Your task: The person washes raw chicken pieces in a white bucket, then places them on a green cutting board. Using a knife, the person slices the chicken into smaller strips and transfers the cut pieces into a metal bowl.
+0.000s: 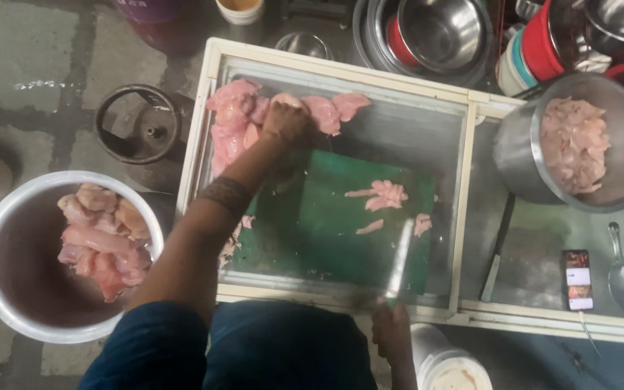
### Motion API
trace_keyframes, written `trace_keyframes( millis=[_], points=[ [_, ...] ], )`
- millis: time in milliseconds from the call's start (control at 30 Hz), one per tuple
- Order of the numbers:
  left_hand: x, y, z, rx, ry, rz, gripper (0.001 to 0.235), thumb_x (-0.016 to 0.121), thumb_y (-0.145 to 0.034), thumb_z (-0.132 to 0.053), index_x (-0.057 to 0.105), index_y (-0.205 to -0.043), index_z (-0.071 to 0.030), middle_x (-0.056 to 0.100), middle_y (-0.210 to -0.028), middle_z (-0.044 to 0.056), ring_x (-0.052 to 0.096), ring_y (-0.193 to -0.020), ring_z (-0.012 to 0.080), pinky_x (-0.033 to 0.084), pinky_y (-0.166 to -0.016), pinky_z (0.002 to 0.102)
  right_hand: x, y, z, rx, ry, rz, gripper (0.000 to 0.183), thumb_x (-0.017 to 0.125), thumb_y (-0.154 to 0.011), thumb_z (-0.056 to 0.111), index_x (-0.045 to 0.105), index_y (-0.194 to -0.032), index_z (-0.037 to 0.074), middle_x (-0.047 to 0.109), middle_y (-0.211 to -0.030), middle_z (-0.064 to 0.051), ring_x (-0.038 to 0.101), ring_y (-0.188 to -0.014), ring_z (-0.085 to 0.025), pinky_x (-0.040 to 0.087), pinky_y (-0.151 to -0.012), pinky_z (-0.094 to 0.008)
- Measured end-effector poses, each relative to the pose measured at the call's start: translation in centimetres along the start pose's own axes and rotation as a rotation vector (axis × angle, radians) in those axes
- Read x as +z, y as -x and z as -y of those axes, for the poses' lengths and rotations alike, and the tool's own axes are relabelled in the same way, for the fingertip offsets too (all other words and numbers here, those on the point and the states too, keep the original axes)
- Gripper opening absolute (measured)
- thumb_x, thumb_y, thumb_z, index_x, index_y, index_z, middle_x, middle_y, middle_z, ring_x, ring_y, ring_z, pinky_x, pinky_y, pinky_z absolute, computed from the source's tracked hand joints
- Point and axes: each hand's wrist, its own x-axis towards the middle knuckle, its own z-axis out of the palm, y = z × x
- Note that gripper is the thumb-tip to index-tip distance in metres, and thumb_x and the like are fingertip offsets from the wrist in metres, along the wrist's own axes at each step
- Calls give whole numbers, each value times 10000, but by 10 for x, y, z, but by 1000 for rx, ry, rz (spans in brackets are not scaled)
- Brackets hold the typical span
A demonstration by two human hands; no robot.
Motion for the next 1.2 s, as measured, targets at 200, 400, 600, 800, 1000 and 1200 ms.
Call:
trace_keyframes(
  millis=[200, 400, 600, 800, 1000, 1200],
  points=[
    [-58, 30, 12, 212, 491, 185, 404, 740, -833, -478, 788, -1148, -230, 738, -1073, 123, 692, -959, 322, 522, -882, 469, 12, -16, -3, 54, 389, 77, 330, 555, -957, 410, 596, -1007, 87, 608, -609, -70, 553, -463, -165, 444, -419, -344],
    [-21, 126, -47, -299, 1713, 219, 376, 721, -956, -407, 634, -1084, -64, 672, -998, -1, 598, -872, 112, 544, -696, 315, 3, -9, 3, -16, 145, 51, 351, 586, -988, 393, 604, -976, 43, 545, -605, -73, 502, -451, -157, 417, -406, -337],
    [19, 246, -110, -213, 1331, -426, 454, 665, -988, -297, 522, -1347, -59, 647, -1101, 117, 649, -997, 245, 557, -864, 389, 4, -10, 0, -33, 27, 42, 298, 573, -997, 358, 570, -964, 61, 543, -605, -24, 509, -453, -129, 433, -396, -306],
    [2, 227, -114, 135, 815, -309, 538, 753, -823, -244, 577, -1309, -94, 645, -1237, 213, 618, -1112, 433, 519, -913, 487, 20, -6, -3, -141, 81, 53, 331, 603, -1021, 353, 583, -941, 33, 540, -597, -38, 500, -454, -131, 394, -399, -294],
    [16, 219, -134, -101, 1032, -51, 341, 711, -918, -182, 598, -1226, -89, 712, -1007, 187, 687, -884, 406, 544, -778, 488, 41, 16, 7, -202, 29, 93, 256, 605, -984, 351, 611, -996, 95, 538, -583, -24, 507, -443, -123, 419, -404, -301],
    [32, 272, -147, -258, 1135, -310, 288, 807, -822, -180, 628, -1019, -71, 715, -820, 145, 727, -717, 298, 559, -663, 382, 56, 22, 1, -327, 105, 127, 325, 594, -1023, 378, 603, -969, 57, 561, -590, -21, 545, -455, -124, 447, -420, -288]
  ],
)
